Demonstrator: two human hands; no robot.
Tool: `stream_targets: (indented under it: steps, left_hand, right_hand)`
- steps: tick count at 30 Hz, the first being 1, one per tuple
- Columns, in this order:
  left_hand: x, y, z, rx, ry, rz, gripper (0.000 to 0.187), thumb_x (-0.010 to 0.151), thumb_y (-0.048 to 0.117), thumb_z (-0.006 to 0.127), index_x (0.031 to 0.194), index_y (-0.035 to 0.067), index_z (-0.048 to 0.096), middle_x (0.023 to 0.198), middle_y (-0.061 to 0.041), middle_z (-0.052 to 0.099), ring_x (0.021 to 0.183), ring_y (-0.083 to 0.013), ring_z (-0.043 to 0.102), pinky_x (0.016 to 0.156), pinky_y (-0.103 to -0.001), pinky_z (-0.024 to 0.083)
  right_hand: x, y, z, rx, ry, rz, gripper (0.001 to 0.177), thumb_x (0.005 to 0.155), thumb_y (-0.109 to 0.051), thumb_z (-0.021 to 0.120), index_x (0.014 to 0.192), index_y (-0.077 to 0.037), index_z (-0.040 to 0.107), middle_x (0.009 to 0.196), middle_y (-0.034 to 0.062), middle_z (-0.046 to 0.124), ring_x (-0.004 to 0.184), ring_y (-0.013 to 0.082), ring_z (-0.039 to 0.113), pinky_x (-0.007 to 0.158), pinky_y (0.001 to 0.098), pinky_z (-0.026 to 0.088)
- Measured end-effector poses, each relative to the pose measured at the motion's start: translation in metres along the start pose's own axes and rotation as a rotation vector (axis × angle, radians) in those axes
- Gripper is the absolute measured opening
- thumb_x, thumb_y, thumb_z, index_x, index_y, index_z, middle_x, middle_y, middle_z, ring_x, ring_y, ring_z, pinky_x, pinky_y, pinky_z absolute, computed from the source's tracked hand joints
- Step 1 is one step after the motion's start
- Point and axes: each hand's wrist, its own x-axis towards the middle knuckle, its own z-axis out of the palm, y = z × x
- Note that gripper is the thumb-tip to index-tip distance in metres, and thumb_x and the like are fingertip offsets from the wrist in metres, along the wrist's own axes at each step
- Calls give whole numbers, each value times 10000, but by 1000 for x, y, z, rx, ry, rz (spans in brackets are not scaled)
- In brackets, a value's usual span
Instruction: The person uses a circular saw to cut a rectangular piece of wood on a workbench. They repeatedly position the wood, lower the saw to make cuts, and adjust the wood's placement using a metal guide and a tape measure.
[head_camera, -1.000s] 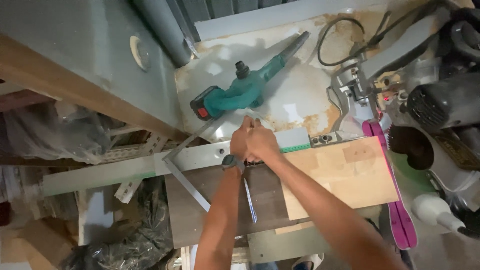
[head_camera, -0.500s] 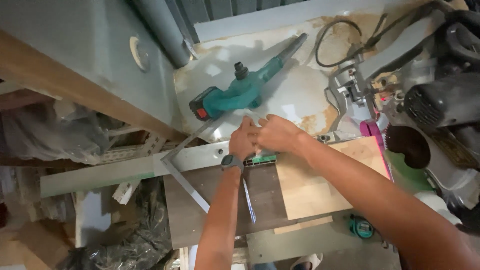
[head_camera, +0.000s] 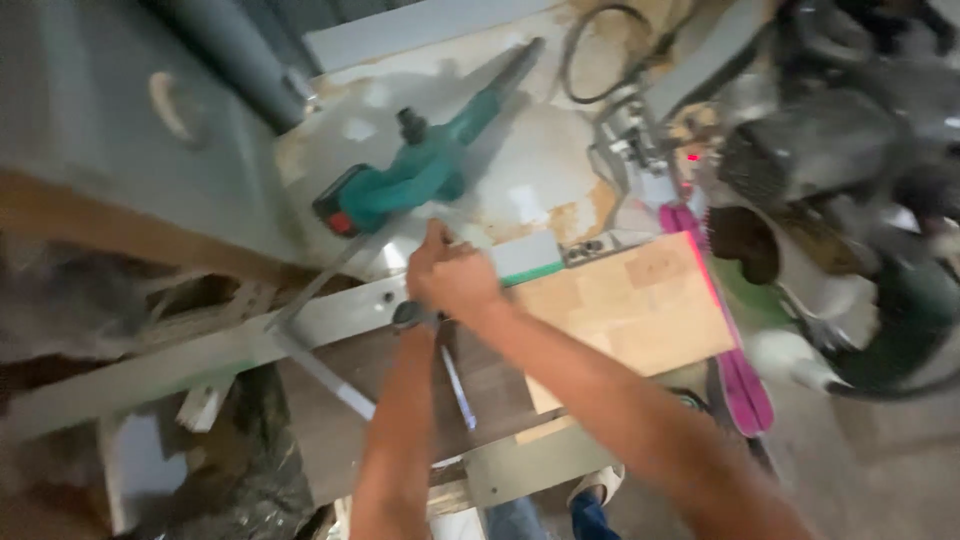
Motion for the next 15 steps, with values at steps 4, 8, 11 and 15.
stream_targets:
  steps: [4,8,11,15]
  left_hand:
    - [3,18,27,64,7,57,401,934,427,623,1192,191,425,1118,-215,692,1126,-504,636,959,-585,487]
    - [4,20,34,124,57,78,442,926,433,629,1230,184,426,1168,-201,668,1170,-484,604,986,-590,464]
    - [3,17,35,165,101,89,474,920,438,634,1259,179,426,1205,-190,650,1203,-469,580,1006,-593,446]
    - [-5,3,26,218,176,87,517,913,445,640,1297,173,426,1254,-176,626,1247,-449,548,1032,-597,423]
  right_hand:
    - [-27,-11,26,-142,-262,42,215,736,-83,693,533,-129,644,498,143,554,442,279,491,399,424,357]
    - [-43,-27,69,-192,-299,176,158,729,-117,629,573,-139,628,643,132,597,420,213,506,411,387,375]
    - [-51,-31,86,-239,-282,282,80,680,-121,584,635,-93,644,778,203,587,405,220,486,397,388,358]
    - [-45,-34,79,-140,-454,329,140,732,-93,571,750,-72,708,887,171,615,486,218,559,435,420,413]
